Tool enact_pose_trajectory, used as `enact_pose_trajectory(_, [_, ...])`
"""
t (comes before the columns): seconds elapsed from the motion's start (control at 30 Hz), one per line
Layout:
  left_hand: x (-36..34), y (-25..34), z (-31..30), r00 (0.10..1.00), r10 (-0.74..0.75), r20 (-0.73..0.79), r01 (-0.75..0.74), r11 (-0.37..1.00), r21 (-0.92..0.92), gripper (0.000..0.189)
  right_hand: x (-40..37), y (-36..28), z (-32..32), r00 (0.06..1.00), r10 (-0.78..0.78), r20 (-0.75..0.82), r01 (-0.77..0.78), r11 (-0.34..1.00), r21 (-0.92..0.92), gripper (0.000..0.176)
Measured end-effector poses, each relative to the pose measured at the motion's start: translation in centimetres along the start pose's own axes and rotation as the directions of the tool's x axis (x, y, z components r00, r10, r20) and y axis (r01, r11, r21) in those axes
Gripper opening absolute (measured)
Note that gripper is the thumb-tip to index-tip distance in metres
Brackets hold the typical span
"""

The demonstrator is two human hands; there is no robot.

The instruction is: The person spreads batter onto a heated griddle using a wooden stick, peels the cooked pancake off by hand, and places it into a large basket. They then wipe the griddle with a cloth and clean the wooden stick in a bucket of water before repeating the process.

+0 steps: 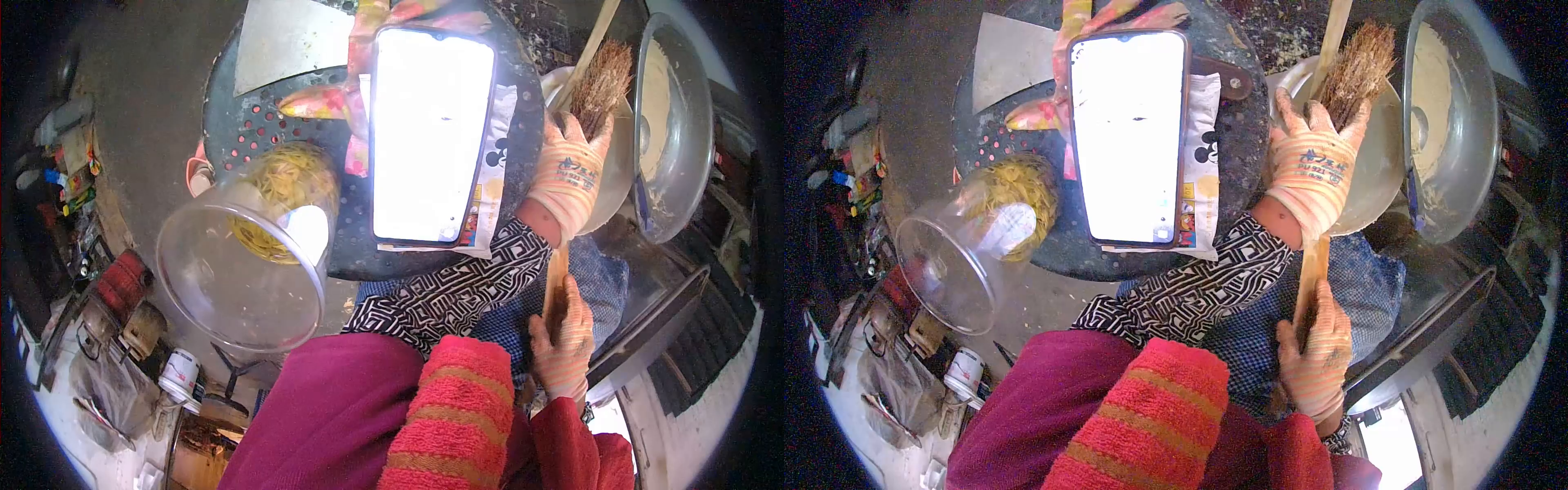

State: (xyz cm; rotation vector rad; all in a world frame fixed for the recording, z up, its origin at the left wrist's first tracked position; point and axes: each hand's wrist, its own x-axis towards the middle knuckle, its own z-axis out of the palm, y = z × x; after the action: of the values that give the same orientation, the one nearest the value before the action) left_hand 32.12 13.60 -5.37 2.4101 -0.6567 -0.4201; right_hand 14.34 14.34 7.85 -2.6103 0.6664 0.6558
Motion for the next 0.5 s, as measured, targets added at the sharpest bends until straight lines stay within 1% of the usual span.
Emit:
enact_pose_trajectory(0.07, [0.0, 0.0, 0.4, 1.000, -0.001, -0.014, 0.001, 1.000, -0.013, 0.057, 0.5, -0.5, -0.7, 0.999, 0.006, 0.038, -0.001, 0.992, -0.128, 0.074])
enact_pose_trajectory(0.17, [0.3, 0.3, 0.4, 0.997, -0.073, 0.031, 0.074, 0.995, -0.064, 0.056, 0.6, -0.7, -0.7, 0.998, 0.043, 0.056, -0.028, 0.969, -0.247, 0.071])
enact_pose_trajectory(0.2, [0.4, 0.4, 0.3, 0.992, -0.107, 0.060, 0.112, 0.990, -0.086, 0.057, 0.7, -0.6, -0.7, 0.997, 0.053, 0.053, -0.041, 0.977, -0.209, 0.069])
enact_pose_trajectory(0.23, [0.4, 0.4, 0.0, 0.991, -0.105, 0.078, 0.111, 0.990, -0.089, 0.057, 0.7, -0.2, -0.6, 0.997, 0.062, 0.050, -0.053, 0.984, -0.169, 0.068])
enact_pose_trajectory(0.3, [0.4, 0.3, -0.4, 0.989, -0.099, 0.113, 0.109, 0.990, -0.092, 0.057, 0.7, 0.9, -0.5, 0.998, 0.064, 0.027, -0.062, 0.996, -0.070, 0.063])
enact_pose_trajectory(0.37, [0.0, 0.2, -0.3, 0.999, -0.020, 0.034, 0.019, 1.000, 0.011, 0.059, 0.8, 2.2, -0.6, 0.999, 0.052, -0.016, -0.051, 0.998, 0.046, 0.058])
enact_pose_trajectory(0.4, [-0.1, 0.1, -0.6, 1.000, 0.005, 0.028, -0.006, 1.000, 0.030, 0.061, 1.0, 1.9, -1.1, 0.976, 0.212, 0.051, -0.218, 0.956, 0.198, 0.056])
enact_pose_trajectory(0.43, [-0.1, 0.0, -0.9, 0.999, 0.029, 0.022, -0.030, 0.998, 0.049, 0.063, 1.5, 1.3, -1.9, 0.925, 0.353, 0.141, -0.380, 0.864, 0.330, 0.053])
enact_pose_trajectory(0.47, [-0.1, 0.0, -1.3, 0.998, 0.035, 0.048, -0.037, 0.999, 0.032, 0.063, 1.7, 0.9, -2.6, 0.848, 0.467, 0.249, -0.529, 0.727, 0.437, 0.052])
enact_pose_trajectory(0.5, [-0.1, 0.0, -1.4, 0.998, 0.034, 0.045, -0.035, 0.999, 0.023, 0.063, 1.7, 1.0, -2.9, 0.826, 0.464, 0.321, -0.555, 0.573, 0.603, 0.049])
